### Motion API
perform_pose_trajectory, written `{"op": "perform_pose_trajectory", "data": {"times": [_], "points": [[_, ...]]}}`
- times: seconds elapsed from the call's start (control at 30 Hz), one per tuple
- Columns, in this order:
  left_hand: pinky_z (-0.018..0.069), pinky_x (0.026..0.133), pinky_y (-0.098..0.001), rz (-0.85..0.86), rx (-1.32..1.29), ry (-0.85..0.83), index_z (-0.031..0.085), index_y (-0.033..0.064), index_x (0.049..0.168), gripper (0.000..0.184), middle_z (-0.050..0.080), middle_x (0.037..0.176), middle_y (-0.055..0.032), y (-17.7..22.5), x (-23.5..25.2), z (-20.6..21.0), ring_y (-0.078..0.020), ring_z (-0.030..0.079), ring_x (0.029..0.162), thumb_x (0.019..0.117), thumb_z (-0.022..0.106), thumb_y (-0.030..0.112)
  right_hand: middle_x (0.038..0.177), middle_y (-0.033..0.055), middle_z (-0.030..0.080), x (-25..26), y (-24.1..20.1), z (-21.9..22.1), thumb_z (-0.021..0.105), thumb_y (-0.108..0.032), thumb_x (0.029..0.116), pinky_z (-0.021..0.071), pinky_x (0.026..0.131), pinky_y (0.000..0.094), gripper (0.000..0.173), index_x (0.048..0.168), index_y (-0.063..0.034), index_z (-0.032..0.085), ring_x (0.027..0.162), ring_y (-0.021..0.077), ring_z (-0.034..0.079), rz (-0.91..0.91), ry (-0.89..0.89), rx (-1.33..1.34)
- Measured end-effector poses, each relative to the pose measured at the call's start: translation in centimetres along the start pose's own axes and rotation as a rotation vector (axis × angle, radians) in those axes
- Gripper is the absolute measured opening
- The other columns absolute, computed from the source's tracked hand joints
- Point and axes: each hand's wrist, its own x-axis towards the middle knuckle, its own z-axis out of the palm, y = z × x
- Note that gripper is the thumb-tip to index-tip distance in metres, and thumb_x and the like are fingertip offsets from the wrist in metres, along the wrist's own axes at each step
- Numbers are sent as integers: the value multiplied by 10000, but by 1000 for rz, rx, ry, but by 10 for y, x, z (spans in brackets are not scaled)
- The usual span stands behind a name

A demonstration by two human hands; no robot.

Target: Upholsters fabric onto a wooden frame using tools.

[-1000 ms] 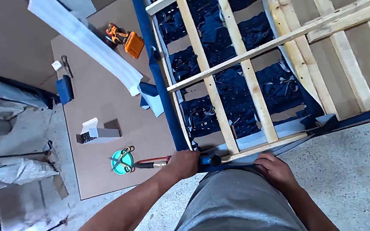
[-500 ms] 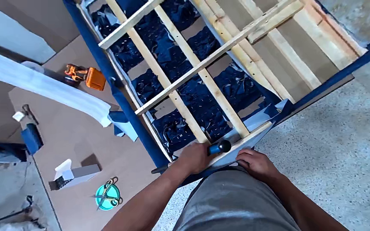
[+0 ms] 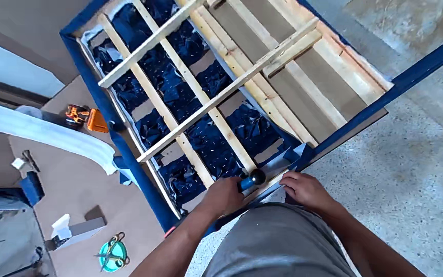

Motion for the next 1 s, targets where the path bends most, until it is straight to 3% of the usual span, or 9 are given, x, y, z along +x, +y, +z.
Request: {"op": "perform_pose_trajectory", "data": {"times": [0.13,0.27,0.4,0.47,0.57,0.7,0.83,0.9,1.0], "points": [[552,793,-650,-12,96,-39,700,83,1083,260,713,980,-174,44,46,4,-385,696,953,891,691,259,1144,14,717,5,41,-28,621,-187,991,606,893,390,154,1019,-165,770,1062,169,696,-61,9,50],[558,819,-636,-83,86,-23,690,154,1205,316,730,1015,-147,70,49,0,-369,707,979,913,649,266,1123,16,714,16,59,-31,602,-197,1011,603,888,354,164,1014,-150,759,1045,149,695,-149,-59,124],[557,787,-634,-71,85,-40,701,126,1111,259,720,982,-149,104,71,-6,-370,700,956,900,673,274,1108,16,715,21,63,-34,607,-194,1005,605,879,335,160,1011,-153,762,1031,145,699,-196,-52,162],[555,780,-632,-69,21,7,689,141,1175,290,722,977,-145,106,63,-15,-367,703,941,908,669,254,1101,17,716,22,62,-36,619,-188,999,608,871,332,147,1007,-151,761,1016,144,703,-215,-69,176],[570,779,-622,-114,-263,206,670,176,1318,394,732,958,-145,71,15,-34,-339,711,870,931,706,238,1103,18,725,28,60,-42,615,-203,1002,613,863,348,159,1011,-151,765,1010,151,711,-231,-108,155],[572,617,-519,-434,-581,579,715,115,1056,181,692,751,-77,-28,-95,-21,-231,669,638,924,763,231,1060,6,754,47,49,-47,595,-240,1004,597,862,442,198,1008,-169,780,999,215,715,-309,-178,-6],[546,652,-596,-794,-714,810,714,79,1027,237,690,771,-124,-115,-200,49,-287,668,665,909,781,273,961,12,741,91,12,-9,595,-487,984,525,900,520,350,984,-186,775,1011,259,683,-497,-266,-141],[573,635,-534,-877,-895,878,703,67,1057,256,695,766,-108,-135,-234,95,-257,677,645,925,754,280,951,76,738,108,-17,25,567,-648,953,535,908,541,554,1030,-131,748,989,294,701,-563,-432,-182],[601,567,-432,-847,-1262,926,671,15,1077,342,678,702,-97,-143,-257,157,-226,666,573,1018,616,348,925,131,724,127,-75,73,520,-693,960,549,852,546,651,1080,-76,687,908,326,716,-538,-711,-217]]}}
